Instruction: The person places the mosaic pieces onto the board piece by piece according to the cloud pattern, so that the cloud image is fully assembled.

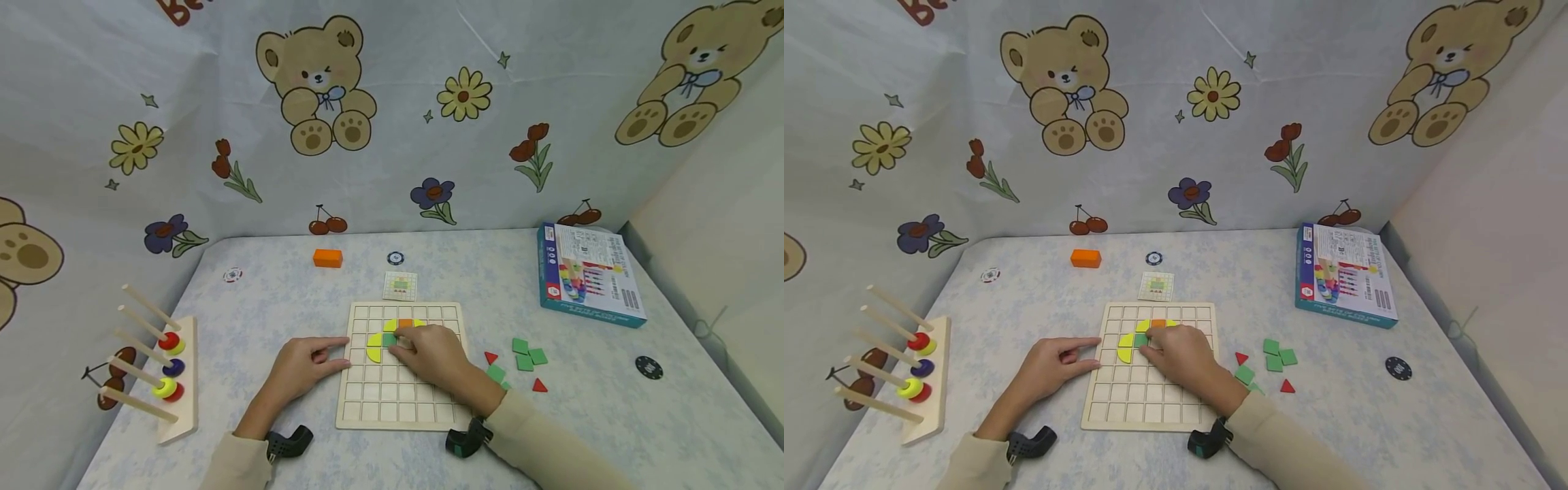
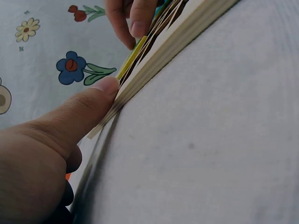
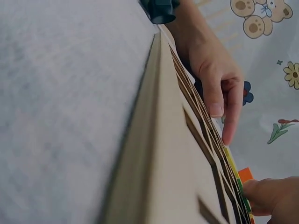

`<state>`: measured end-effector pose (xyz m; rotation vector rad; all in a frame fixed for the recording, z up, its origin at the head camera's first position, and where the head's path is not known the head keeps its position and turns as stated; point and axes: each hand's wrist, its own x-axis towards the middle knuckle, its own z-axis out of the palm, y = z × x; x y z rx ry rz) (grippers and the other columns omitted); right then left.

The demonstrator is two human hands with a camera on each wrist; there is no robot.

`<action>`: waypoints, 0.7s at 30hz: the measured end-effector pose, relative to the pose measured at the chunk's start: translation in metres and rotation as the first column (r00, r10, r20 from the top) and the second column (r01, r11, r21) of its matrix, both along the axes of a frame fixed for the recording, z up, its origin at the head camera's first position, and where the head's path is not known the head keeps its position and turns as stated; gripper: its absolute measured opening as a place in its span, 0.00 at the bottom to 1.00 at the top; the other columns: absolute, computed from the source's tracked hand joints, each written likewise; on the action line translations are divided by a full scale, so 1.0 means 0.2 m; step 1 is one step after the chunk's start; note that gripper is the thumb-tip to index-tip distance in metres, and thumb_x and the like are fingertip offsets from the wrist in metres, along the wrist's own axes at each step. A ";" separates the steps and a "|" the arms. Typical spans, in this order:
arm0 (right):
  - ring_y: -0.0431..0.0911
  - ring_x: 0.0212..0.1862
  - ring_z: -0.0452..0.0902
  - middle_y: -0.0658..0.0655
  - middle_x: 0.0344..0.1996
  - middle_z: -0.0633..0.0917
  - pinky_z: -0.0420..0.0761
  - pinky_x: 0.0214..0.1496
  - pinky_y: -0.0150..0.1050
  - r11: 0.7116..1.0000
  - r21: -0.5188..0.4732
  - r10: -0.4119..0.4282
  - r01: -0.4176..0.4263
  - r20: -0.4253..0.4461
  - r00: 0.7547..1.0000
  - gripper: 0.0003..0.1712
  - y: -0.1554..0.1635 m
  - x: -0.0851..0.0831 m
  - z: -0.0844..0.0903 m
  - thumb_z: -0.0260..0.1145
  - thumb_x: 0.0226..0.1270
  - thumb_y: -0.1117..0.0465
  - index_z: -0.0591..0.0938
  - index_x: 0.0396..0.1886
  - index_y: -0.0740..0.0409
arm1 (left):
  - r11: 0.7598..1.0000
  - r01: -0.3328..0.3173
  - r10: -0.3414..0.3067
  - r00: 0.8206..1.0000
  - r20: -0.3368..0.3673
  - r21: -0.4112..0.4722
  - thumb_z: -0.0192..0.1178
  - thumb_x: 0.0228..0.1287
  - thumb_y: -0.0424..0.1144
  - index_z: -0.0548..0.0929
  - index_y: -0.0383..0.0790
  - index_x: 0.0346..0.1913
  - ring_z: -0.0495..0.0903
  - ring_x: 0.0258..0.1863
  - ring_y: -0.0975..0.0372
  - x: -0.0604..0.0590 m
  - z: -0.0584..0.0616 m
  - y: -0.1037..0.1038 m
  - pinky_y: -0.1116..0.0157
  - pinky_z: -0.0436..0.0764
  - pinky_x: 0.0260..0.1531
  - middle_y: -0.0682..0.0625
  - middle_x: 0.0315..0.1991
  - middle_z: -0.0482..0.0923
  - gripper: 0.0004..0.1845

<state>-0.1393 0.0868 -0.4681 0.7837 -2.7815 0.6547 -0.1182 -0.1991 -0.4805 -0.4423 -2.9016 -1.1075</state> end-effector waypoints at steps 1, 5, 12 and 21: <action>0.37 0.23 0.77 0.39 0.14 0.77 0.73 0.26 0.33 1.000 -0.010 0.004 -0.004 0.007 1.000 0.17 0.00 0.00 0.00 0.72 0.68 0.44 0.91 0.49 0.47 | 1.000 0.001 -0.001 1.000 -0.002 -0.001 0.75 0.56 0.58 0.89 0.63 0.55 0.56 0.16 0.71 0.00 0.00 0.00 0.68 0.67 0.25 0.63 0.14 0.61 0.22; 0.35 0.16 0.61 0.39 0.11 0.67 0.61 0.20 0.33 0.997 -0.081 0.011 -0.008 0.039 0.999 0.15 0.04 -0.01 0.04 0.71 0.70 0.48 0.91 0.50 0.48 | 1.000 0.005 -0.005 1.000 -0.012 -0.001 0.75 0.56 0.58 0.89 0.61 0.55 0.55 0.16 0.71 0.00 0.01 0.00 0.68 0.66 0.25 0.63 0.14 0.60 0.22; 0.35 0.16 0.55 0.41 0.11 0.65 0.56 0.22 0.33 0.997 -0.074 -0.005 0.011 0.084 0.996 0.12 0.22 -0.01 0.17 0.73 0.69 0.53 0.91 0.49 0.50 | 1.000 0.009 -0.009 1.000 -0.022 0.006 0.75 0.57 0.57 0.89 0.60 0.55 0.55 0.16 0.71 0.01 0.00 0.00 0.68 0.66 0.26 0.63 0.14 0.59 0.22; 0.38 0.17 0.61 0.43 0.14 0.66 0.61 0.20 0.33 0.994 -0.023 -0.102 0.108 0.181 0.978 0.13 0.67 0.03 0.23 0.74 0.67 0.58 0.90 0.50 0.53 | 1.000 0.009 -0.008 0.999 -0.034 0.019 0.76 0.56 0.56 0.90 0.60 0.55 0.55 0.16 0.71 0.00 0.00 0.00 0.68 0.66 0.25 0.64 0.14 0.59 0.22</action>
